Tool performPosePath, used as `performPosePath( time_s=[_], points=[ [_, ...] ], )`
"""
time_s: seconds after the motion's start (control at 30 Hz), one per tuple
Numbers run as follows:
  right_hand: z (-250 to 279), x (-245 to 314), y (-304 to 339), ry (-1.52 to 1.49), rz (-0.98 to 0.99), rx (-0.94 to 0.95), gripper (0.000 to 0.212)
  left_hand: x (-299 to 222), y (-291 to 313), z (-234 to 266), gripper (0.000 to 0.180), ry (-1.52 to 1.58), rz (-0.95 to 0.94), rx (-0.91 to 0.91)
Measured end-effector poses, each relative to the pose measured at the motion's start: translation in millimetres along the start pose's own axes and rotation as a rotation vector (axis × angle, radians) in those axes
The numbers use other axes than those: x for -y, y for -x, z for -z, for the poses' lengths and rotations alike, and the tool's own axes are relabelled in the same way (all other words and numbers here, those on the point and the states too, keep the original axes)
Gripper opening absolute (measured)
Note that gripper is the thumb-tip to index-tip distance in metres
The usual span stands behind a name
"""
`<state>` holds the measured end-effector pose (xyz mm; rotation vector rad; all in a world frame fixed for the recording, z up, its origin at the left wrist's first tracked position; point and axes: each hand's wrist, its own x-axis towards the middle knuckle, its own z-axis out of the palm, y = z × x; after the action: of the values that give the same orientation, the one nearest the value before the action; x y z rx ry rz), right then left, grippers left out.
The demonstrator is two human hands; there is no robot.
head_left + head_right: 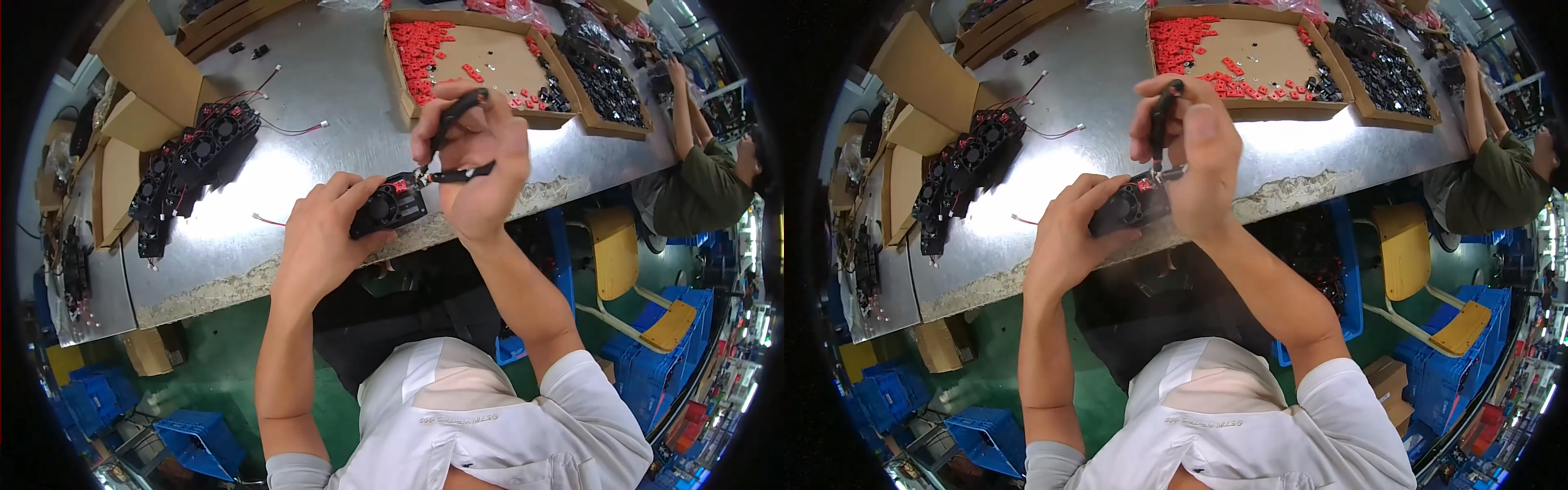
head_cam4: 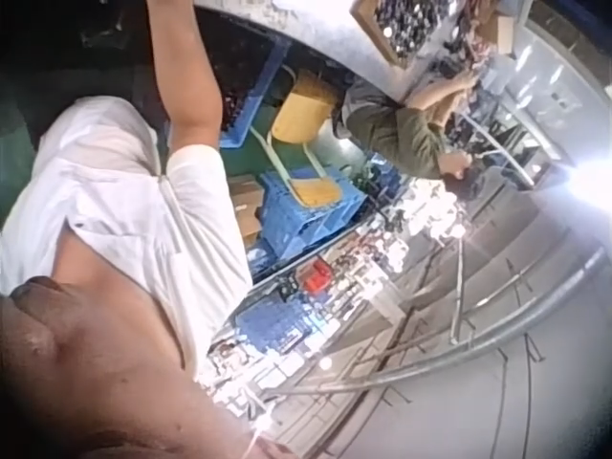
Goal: Trimming wires and assembling black plastic electronic component housings at a factory workstation.
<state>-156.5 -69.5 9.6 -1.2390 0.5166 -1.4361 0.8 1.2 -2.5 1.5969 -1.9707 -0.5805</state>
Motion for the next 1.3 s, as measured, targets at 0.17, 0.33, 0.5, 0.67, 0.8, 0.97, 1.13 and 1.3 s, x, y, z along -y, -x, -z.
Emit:
performPosePath(
  time_s=[0.17,0.33,0.5,0.67,0.8,0.97,1.13,1.3],
  points=[
    [2.6,-2.4,4.8,-0.057,0.049,-0.04,0.069,-1.5,-0.1,0.1,0.058,-0.008,-0.023,-0.01],
    [2.1,-5.1,3.8,-0.059,0.054,-0.043,0.07,-0.6,-0.1,1.1,0.059,0.014,-0.002,0.004],
    [0.5,-5.3,3.8,-0.011,0.061,-0.053,0.07,-0.5,0.3,1.2,0.059,0.015,0.002,0.007],
    [1.3,-4.9,5.0,-0.027,0.057,-0.05,0.07,0.0,-0.2,1.0,0.059,0.033,0.014,0.017],
    [1.1,-4.2,5.3,-0.02,0.06,-0.044,0.07,-0.9,0.2,1.5,0.059,0.027,0.003,0.005],
    [2.1,-5.1,5.6,0.014,0.067,-0.037,0.07,-0.2,0.7,0.6,0.059,0.013,0.0,0.003],
    [-1.0,-3.4,8.2,0.059,0.073,-0.058,0.071,0.2,0.8,0.4,0.059,0.02,-0.006,-0.003],
    [-3.5,-3.0,8.7,0.081,0.082,-0.069,0.07,2.7,1.0,-1.4,0.056,0.014,-0.036,-0.024]
  ],
)
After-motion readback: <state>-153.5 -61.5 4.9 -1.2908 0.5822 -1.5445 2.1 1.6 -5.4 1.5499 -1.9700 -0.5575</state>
